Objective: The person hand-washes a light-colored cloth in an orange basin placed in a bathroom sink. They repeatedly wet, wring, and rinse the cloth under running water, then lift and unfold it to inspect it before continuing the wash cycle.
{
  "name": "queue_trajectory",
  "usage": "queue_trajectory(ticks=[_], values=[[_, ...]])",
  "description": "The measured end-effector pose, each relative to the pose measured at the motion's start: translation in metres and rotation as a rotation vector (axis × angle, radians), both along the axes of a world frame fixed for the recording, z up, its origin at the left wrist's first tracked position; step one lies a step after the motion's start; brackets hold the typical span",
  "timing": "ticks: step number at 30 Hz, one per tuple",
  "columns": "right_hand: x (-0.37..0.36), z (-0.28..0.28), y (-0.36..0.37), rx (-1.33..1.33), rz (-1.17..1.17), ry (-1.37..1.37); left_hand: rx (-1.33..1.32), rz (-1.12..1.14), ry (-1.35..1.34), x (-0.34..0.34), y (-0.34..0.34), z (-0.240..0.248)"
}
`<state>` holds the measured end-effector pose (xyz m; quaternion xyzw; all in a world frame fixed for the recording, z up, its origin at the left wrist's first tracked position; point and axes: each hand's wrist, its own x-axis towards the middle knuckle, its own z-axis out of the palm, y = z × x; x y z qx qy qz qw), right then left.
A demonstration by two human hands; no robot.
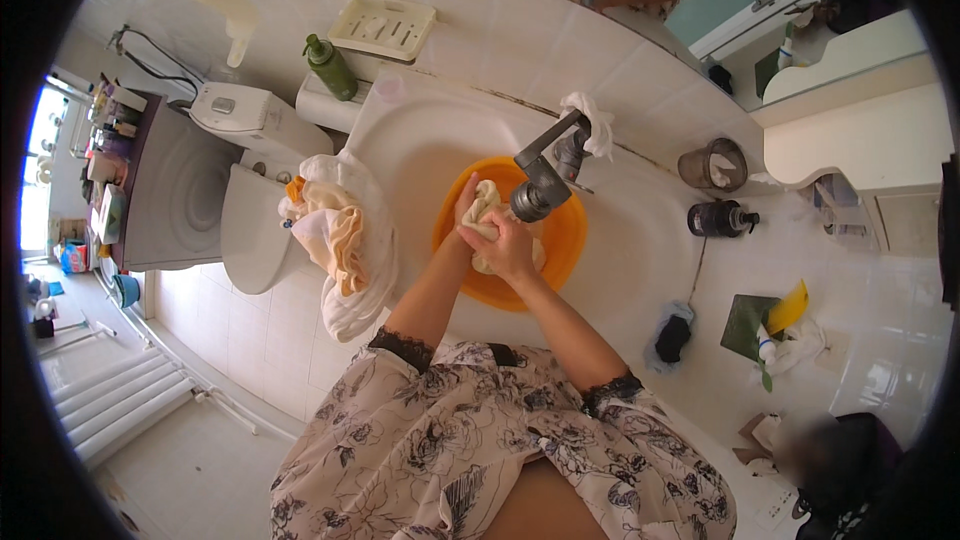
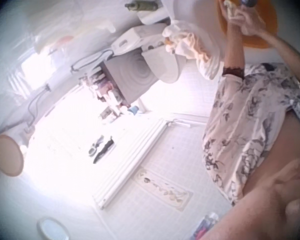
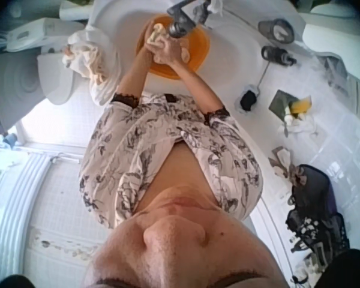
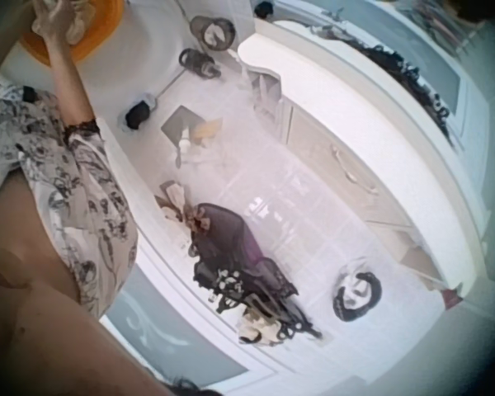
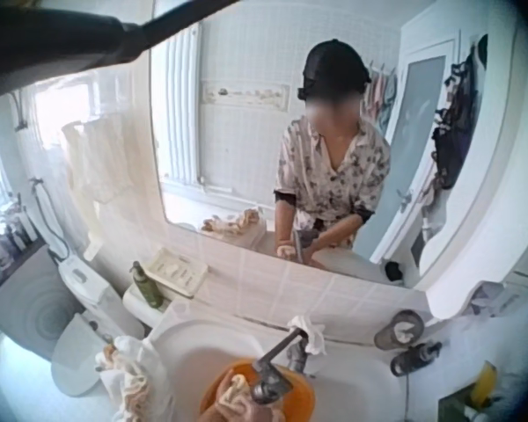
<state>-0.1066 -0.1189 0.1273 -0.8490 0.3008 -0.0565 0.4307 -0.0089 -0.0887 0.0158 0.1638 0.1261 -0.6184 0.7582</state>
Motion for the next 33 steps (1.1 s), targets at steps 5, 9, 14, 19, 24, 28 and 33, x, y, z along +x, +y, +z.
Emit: queue_trajectory(ticks=[5, 9, 14, 19, 24, 28, 33], values=[[0.024, -0.011, -0.011, 0.028, -0.465, -0.389, 0.521, -0.018, -1.079, -0.030, -0.014, -0.002], [0.010, -0.079, -0.048, 0.141, -0.500, -0.432, 0.516, -0.049, -0.302, -0.037, -0.009, 0.067], [0.001, -0.084, -0.046, 0.080, -0.470, -0.213, 0.443, -0.004, -0.481, -0.007, 0.009, 0.082], [-0.020, -0.089, -0.041, 0.174, -0.275, -0.069, 0.475, -0.065, -0.663, 0.023, 0.022, 0.097], [-0.019, -0.039, -0.029, 0.768, -0.231, -0.297, 0.409, -0.283, -1.059, 0.026, 0.031, 0.066], [-0.009, 0.002, -0.032, 1.390, -0.313, -0.509, 0.536, 0.018, -1.237, 0.002, 0.028, -0.002], [-0.017, 0.031, -0.039, 1.430, -0.246, -0.669, 0.770, -0.074, -0.818, -0.029, 0.045, 0.073]])
